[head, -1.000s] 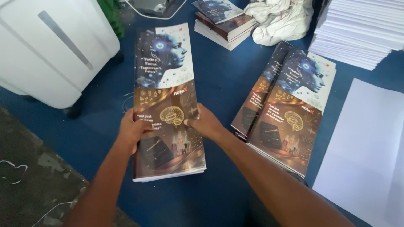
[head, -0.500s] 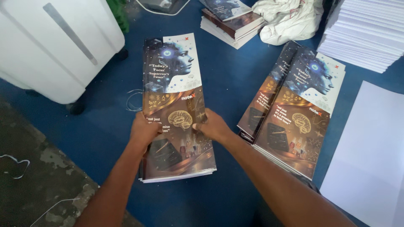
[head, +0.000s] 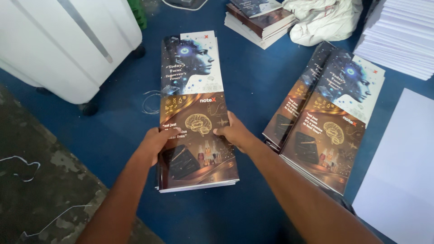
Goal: The person assembles notebooks by inserting loose sheets of paper into printed covers. They repeatedly pick up a cover, place a stack of paper inside, and set the completed notebook aside.
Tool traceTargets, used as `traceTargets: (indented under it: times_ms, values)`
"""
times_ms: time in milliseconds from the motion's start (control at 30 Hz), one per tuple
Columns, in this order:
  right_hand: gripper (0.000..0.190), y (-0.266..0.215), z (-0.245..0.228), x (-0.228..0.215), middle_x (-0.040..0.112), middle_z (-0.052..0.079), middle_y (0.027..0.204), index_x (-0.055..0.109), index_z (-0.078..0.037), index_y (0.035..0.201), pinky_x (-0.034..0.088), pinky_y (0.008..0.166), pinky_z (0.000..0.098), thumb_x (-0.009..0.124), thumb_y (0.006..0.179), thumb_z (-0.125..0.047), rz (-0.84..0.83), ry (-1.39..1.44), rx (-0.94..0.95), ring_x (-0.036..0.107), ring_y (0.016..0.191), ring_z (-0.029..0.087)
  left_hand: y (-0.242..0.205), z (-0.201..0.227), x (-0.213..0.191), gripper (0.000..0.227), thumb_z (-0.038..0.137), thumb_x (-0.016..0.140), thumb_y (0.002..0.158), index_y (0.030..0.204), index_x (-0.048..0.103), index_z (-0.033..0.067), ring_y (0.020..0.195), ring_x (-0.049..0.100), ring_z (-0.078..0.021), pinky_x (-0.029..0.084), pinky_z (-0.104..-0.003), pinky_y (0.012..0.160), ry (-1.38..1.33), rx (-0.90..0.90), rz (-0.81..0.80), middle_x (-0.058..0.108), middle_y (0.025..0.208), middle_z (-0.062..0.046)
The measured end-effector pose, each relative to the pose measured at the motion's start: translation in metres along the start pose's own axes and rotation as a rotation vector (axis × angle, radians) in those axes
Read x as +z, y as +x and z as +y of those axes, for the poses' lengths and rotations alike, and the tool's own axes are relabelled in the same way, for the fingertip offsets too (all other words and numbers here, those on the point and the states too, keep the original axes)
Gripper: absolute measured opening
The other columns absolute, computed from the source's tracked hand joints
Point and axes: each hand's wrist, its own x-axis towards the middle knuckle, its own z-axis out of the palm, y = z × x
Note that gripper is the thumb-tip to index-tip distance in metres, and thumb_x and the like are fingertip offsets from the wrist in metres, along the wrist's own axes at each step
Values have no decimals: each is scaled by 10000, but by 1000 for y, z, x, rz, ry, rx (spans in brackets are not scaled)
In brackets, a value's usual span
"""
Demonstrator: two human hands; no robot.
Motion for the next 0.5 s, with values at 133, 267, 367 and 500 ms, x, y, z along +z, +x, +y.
traceTargets:
  times_ms: [133, 267, 367, 500]
  values:
    - [800, 2, 2, 6, 657, 142, 1309, 338, -113, 1533, 523, 969, 368, 699, 823, -38, -1, -8, -37, 664, 1139, 241, -2, 5, -1, 433, 227, 782, 811, 1137, 652, -25, 868, 734, -268, 579, -405, 813, -17, -39, 9, 749, 988, -168]
    - [858, 6, 7, 8, 626, 148, 1367, 279, -129, 1552, 516, 994, 379, 697, 808, -40, -23, -5, -86, 643, 1191, 248, -4, 3, -5, 454, 196, 779, 794, 1170, 676, -35, 914, 732, -266, 564, -399, 858, -70, 34, -106, 755, 1028, -156]
    - [870, 12, 9, 5, 552, 162, 1468, 258, -111, 1570, 428, 1089, 384, 729, 839, -80, -9, -211, -135, 557, 1321, 266, -5, 7, 0, 553, 184, 777, 806, 1291, 579, 6, 1042, 707, -275, 540, -425, 930, -6, -9, 27, 722, 1143, -155]
    - [967, 20, 15, 2, 466, 195, 1536, 116, -65, 1597, 364, 1148, 369, 732, 854, -127, -24, -294, -164, 475, 1404, 286, -8, 9, 1, 804, 168, 774, 769, 1473, 390, 124, 1123, 669, -274, 519, -445, 967, 78, 74, 18, 657, 1266, -139]
